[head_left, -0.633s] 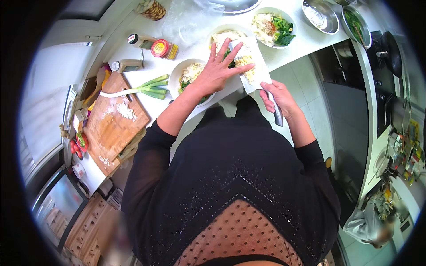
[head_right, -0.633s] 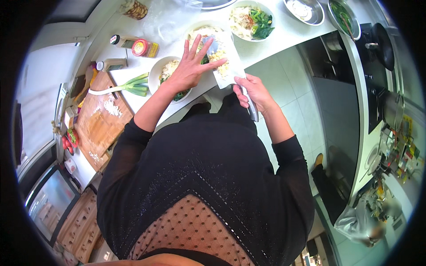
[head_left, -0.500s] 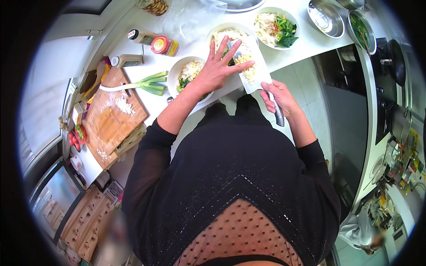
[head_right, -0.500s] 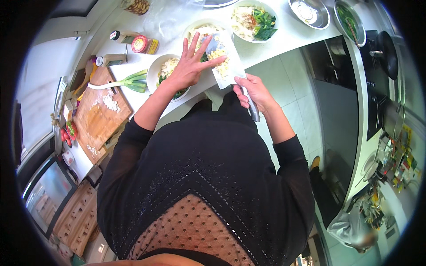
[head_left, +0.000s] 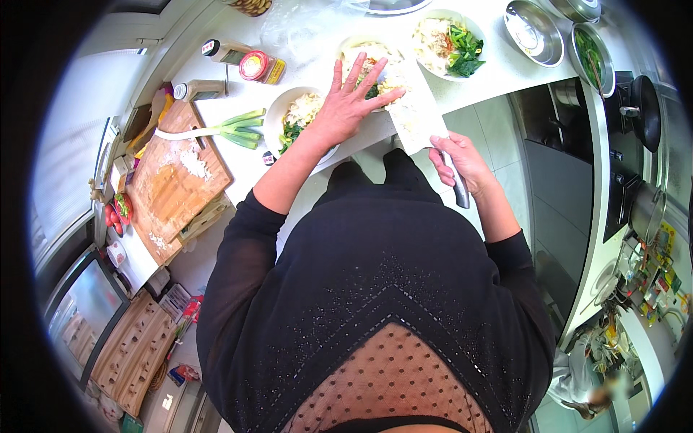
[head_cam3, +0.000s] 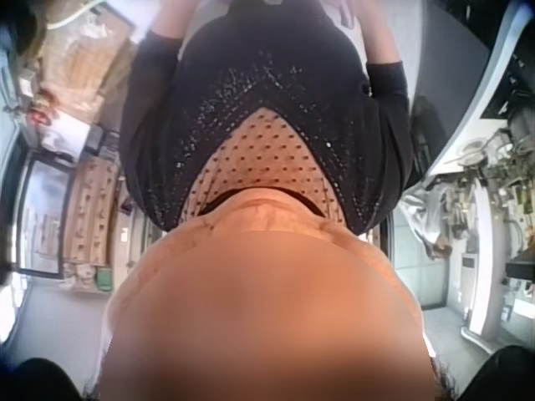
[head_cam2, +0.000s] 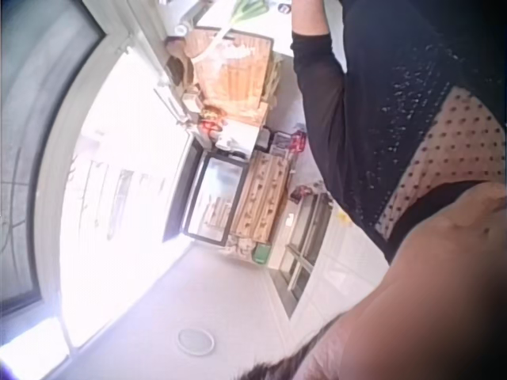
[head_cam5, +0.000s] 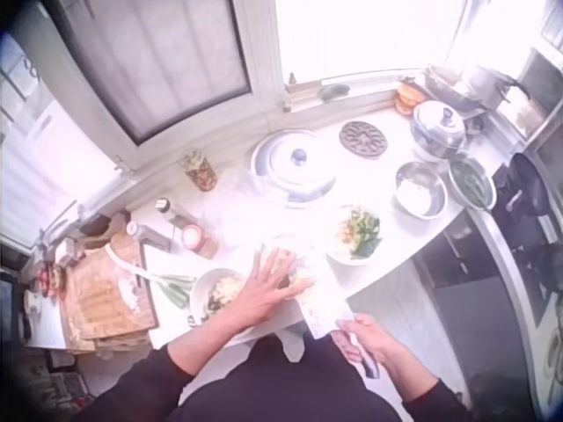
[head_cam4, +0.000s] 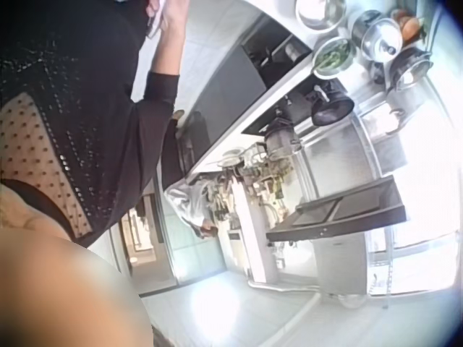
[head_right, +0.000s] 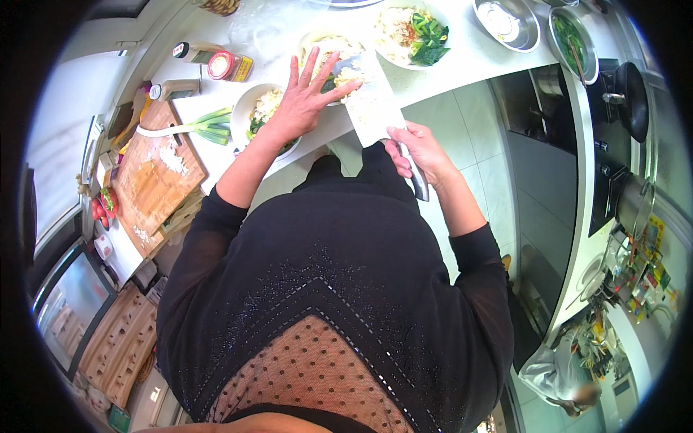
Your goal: The person assembles multiple noodle bowls by adding bean sprouts, leafy greens, chili flakes, and sesame seeds using chopsticks and a spoon. They then add chopped garlic with a knife and place the finished bowls on the counter.
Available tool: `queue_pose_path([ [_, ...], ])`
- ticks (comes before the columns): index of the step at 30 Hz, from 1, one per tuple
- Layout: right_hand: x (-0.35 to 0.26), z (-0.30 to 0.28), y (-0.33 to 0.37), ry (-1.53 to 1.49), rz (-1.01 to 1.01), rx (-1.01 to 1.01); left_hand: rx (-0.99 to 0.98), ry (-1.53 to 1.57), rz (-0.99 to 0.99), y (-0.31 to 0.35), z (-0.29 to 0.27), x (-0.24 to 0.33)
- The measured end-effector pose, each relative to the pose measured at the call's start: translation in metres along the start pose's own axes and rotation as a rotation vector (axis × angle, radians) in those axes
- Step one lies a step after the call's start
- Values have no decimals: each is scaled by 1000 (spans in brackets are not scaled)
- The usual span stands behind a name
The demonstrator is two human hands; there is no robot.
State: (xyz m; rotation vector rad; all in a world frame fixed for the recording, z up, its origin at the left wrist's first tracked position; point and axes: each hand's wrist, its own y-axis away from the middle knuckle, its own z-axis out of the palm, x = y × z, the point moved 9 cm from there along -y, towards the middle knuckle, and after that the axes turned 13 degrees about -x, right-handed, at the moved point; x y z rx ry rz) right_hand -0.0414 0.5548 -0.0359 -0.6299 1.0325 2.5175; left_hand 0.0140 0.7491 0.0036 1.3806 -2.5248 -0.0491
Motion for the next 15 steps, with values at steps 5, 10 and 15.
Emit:
queue_pose_path([
  [5, -5, -4, 12, 18, -2, 11, -8, 2, -36, 1, -1, -5],
  [10, -13, -8, 26, 34, -12, 55, -32, 6, -38, 3, -2, -11],
  [15, -19, -9, 34, 47, -36, 110, -110, 20, -68, 7, -3, -11],
])
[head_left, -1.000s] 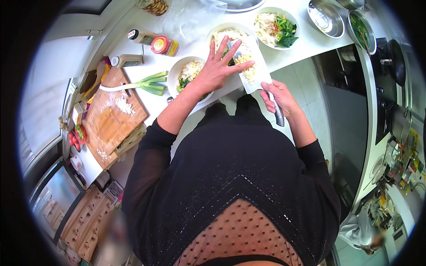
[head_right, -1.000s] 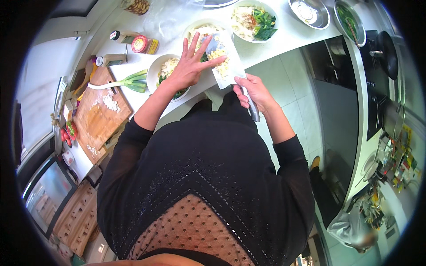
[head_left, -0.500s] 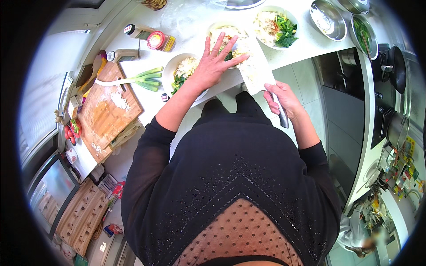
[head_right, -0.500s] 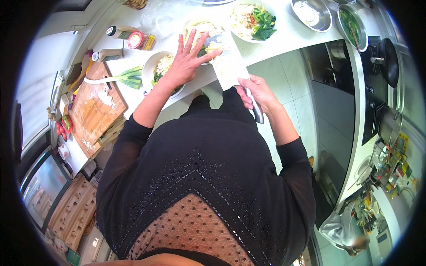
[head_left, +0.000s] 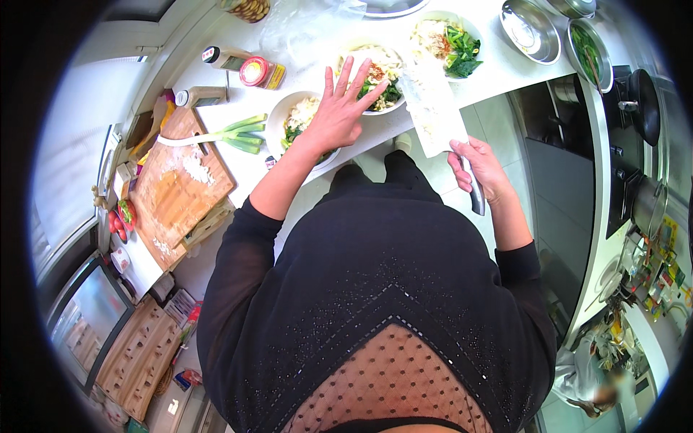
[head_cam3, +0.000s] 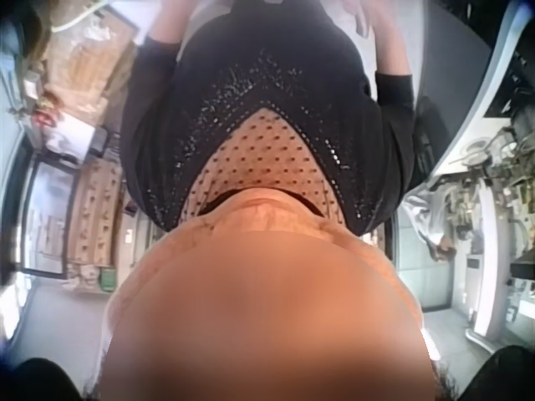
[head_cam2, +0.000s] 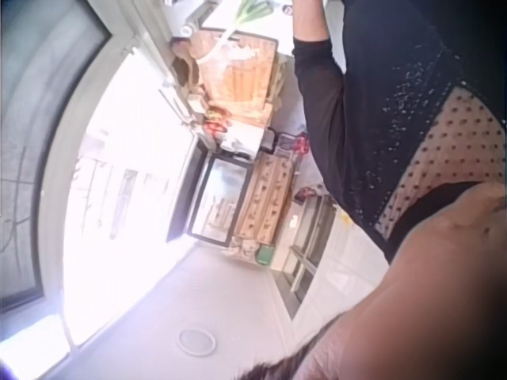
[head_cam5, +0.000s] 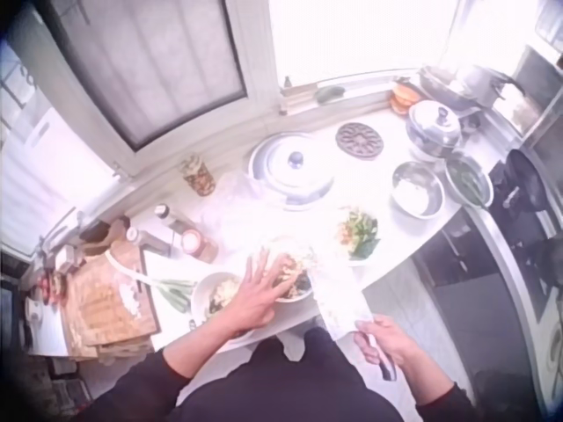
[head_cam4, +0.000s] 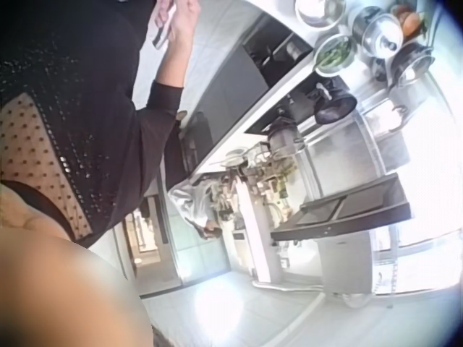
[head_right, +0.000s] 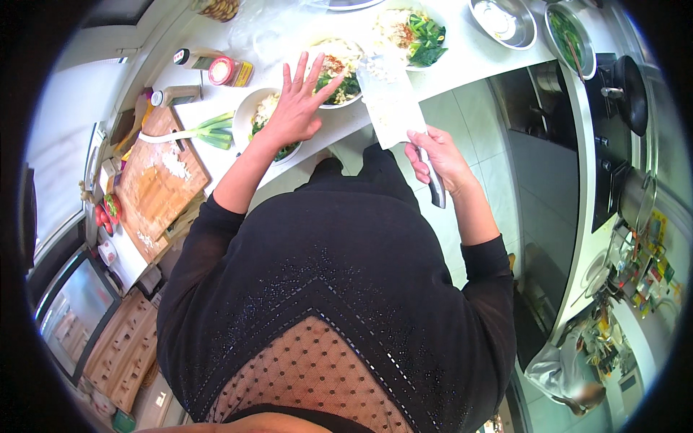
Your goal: The person assembles multiple noodle bowls by adding bean sprouts, leafy greens, chili flakes, and sesame seeds using chopsticks and a spoon. They then add chopped garlic with a knife and place the finished bowls on the counter.
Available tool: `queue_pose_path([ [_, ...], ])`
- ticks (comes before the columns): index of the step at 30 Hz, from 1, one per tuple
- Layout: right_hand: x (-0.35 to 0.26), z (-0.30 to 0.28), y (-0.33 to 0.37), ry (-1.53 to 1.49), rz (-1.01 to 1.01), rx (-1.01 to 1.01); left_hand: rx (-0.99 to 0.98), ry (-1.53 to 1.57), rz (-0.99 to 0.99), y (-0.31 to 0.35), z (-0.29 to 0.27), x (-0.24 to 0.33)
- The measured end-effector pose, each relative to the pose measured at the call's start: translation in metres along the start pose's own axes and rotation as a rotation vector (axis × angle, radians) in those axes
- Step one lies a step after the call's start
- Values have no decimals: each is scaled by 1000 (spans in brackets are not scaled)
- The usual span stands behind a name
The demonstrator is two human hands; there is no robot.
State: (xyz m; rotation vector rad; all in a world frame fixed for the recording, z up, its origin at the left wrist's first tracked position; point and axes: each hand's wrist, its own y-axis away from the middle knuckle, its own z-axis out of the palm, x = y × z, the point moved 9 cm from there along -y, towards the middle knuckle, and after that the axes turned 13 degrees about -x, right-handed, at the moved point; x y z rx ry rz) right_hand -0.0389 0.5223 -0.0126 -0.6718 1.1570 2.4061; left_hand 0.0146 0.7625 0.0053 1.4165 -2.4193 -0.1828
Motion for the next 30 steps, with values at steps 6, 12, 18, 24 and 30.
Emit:
queue_pose_path([
  [6, 1, 10, -13, -35, -3, -75, 24, 122, 174, -3, -15, 24],
  [12, 4, 17, -21, -11, 22, -113, -3, 75, 214, -15, -19, 35],
  [18, 9, 17, -24, -1, 60, -134, 5, 60, 175, -21, -17, 25],
  [24, 13, 13, -21, 6, 79, -135, 23, 24, 52, -19, -11, 3],
  [30, 4, 0, 3, 5, 64, -93, -18, -47, -28, -23, -5, -1],
])
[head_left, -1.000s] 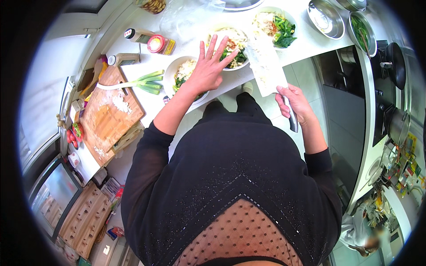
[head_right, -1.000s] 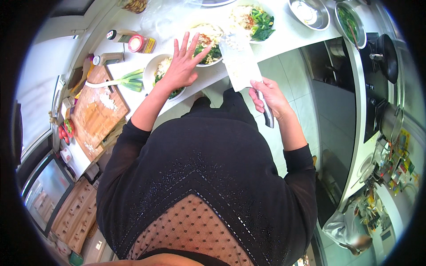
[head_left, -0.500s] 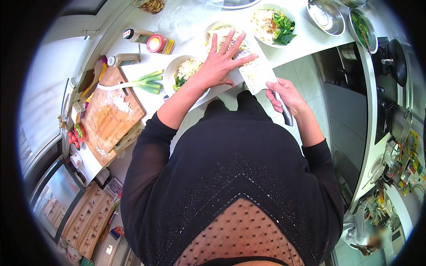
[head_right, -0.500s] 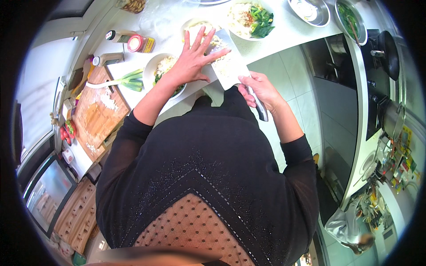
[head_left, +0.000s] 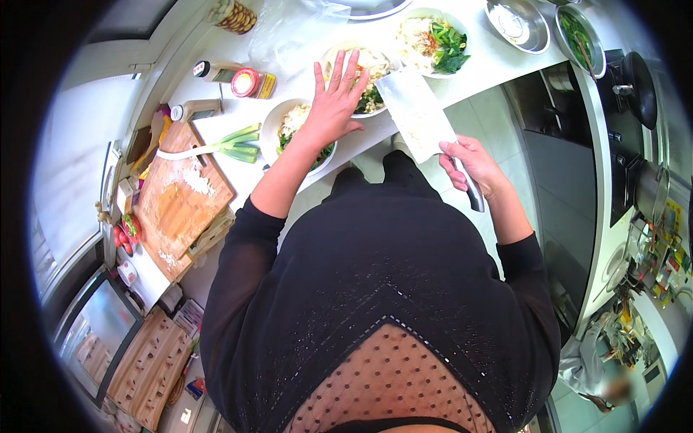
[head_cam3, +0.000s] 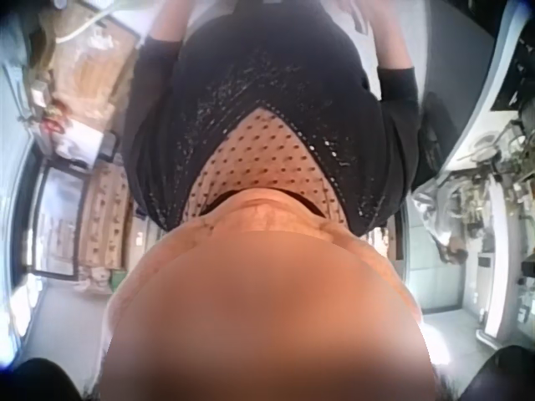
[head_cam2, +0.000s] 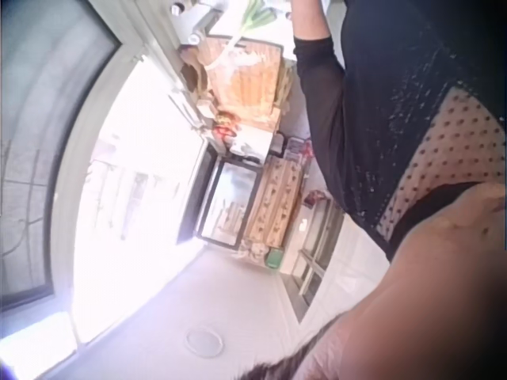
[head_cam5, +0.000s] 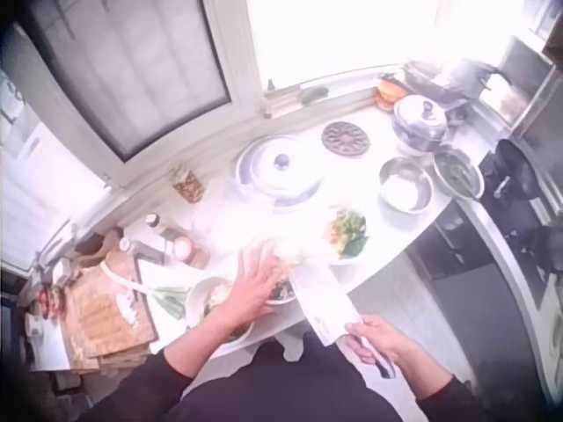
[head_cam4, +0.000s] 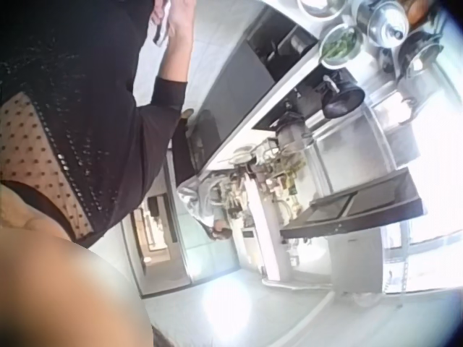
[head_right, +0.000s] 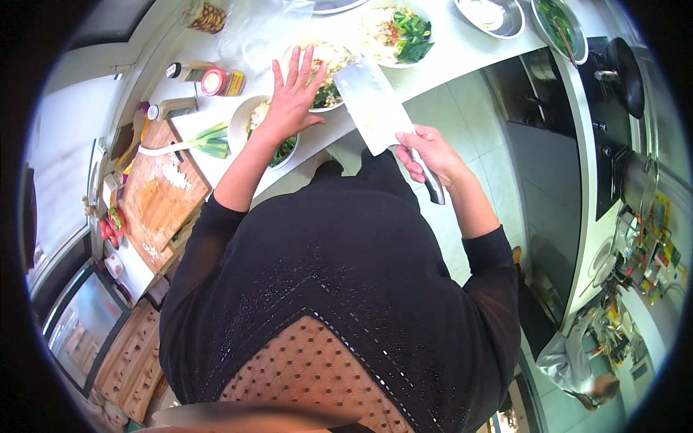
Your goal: The person assembles multiple noodle bowls by adding bean sprouts, leafy greens, chili flakes, and sesame seeds using chopsticks and a spoon. They then add chopped garlic with a knife and place the finished bowls on the counter.
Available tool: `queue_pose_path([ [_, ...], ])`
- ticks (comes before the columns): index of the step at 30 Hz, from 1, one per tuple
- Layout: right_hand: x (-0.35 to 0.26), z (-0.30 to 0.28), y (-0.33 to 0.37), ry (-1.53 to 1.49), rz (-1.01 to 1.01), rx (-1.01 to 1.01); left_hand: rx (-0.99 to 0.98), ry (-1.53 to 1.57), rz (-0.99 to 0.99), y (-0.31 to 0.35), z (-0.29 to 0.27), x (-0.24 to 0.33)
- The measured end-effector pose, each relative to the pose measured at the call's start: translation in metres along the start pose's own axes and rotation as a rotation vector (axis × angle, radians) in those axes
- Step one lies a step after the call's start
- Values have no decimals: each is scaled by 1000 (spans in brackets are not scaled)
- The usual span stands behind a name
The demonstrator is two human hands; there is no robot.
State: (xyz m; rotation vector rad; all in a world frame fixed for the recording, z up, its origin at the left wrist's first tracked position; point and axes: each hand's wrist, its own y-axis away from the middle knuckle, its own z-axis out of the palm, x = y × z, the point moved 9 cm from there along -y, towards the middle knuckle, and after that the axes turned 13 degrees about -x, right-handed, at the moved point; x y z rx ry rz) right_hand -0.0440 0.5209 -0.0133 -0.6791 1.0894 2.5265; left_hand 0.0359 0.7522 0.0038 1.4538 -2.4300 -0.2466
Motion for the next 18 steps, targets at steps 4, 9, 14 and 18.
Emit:
queue_pose_path([
  [4, -20, -16, 16, -10, -141, 83, 83, 43, 93, -3, -13, 15],
  [9, -48, -48, 6, -53, -358, 247, 171, 111, 154, -19, -32, 36],
  [14, -67, -68, -20, -67, -462, 329, 164, 164, 264, -59, -34, 79],
  [18, -76, -73, -33, -111, -535, 334, 157, 208, 307, -94, -26, 110],
])
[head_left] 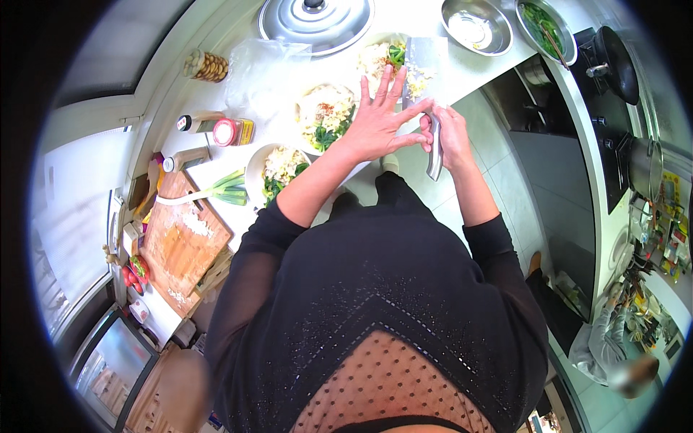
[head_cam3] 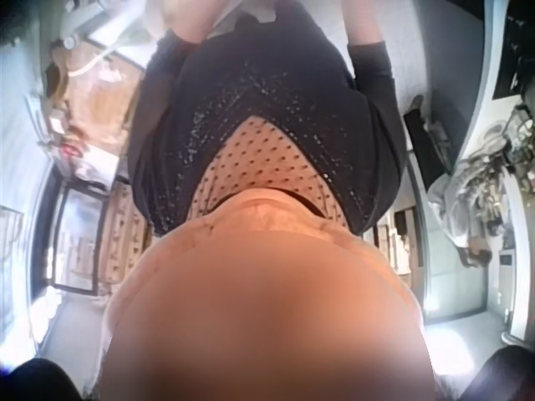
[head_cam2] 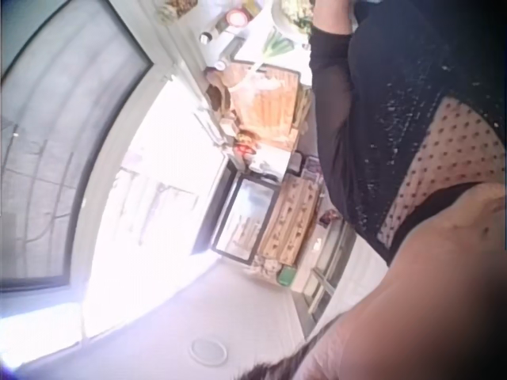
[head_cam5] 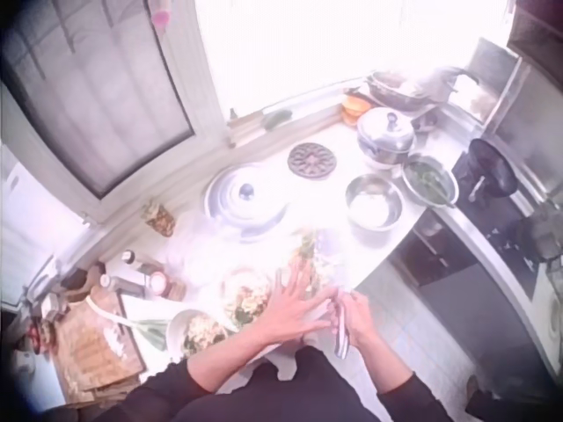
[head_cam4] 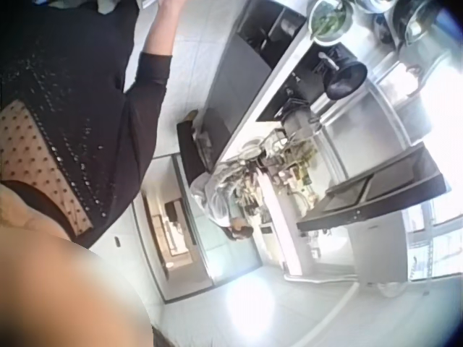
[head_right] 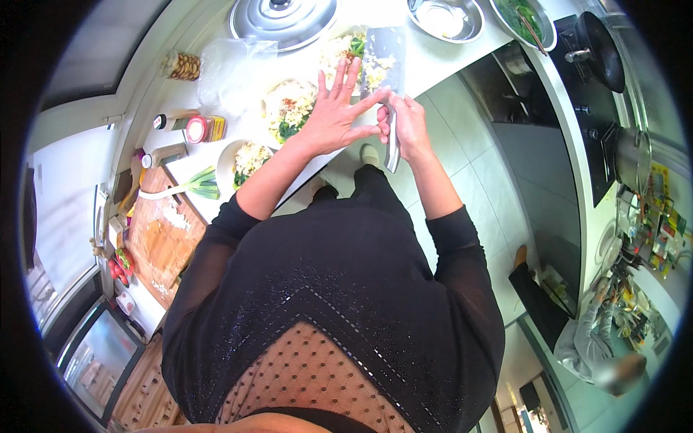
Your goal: The person assembles multiple noodle bowls by adding bean sprouts, leafy greens, chili flakes, and sesame seeds using chopsticks and a spoon. They then add chopped garlic with a knife and place the finished bowls on the counter.
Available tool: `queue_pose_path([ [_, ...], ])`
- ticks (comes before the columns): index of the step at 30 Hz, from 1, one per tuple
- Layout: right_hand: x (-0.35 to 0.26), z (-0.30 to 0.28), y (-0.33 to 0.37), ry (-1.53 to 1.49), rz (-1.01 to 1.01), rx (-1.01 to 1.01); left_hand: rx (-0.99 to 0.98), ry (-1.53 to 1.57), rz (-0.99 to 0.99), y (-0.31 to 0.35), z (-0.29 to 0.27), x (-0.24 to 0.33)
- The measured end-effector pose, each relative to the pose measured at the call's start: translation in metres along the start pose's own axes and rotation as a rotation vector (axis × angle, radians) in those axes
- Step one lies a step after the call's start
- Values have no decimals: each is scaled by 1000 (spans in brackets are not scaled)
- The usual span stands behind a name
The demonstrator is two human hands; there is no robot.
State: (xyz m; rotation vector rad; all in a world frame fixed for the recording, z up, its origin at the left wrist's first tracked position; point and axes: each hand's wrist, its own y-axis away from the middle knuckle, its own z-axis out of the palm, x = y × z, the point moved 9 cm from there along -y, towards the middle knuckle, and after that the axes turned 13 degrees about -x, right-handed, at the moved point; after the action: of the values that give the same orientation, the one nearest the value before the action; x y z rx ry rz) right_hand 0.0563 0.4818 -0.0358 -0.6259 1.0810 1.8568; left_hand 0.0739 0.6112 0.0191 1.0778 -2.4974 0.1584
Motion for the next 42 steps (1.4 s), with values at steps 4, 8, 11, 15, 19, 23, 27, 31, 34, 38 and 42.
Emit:
queue_pose_path([
  [4, 5, -3, -3, -70, 16, 14, -11, -54, -62, -22, 14, -8],
  [8, 4, -5, -4, -72, 11, -18, -21, -109, -131, -31, 19, -25],
  [11, 4, -9, -2, -95, 12, -8, -20, -129, -154, -34, 20, -32],
  [15, 3, -16, 2, -104, 23, 2, -24, -107, -172, -33, 22, -39],
  [19, -1, -26, 9, -90, 23, 42, 17, -80, -180, -30, 21, -47],
  [23, -15, -28, 13, -9, -32, 39, 139, -39, -196, -24, 8, -61],
  [27, -23, -24, 14, 107, -59, 40, 382, 213, -137, -12, -21, -78],
  [31, -22, -19, 11, 265, -74, 61, 295, 191, -126, -14, -22, -69],
  [34, -17, -17, 6, 397, -14, 48, 306, 158, -179, -16, -20, -61],
  [38, -18, -13, 5, 404, -64, 37, 324, 134, -235, -13, -15, -65],
  [42, -19, -12, 0, 398, -77, 15, 312, 135, -217, -10, -13, -69],
])
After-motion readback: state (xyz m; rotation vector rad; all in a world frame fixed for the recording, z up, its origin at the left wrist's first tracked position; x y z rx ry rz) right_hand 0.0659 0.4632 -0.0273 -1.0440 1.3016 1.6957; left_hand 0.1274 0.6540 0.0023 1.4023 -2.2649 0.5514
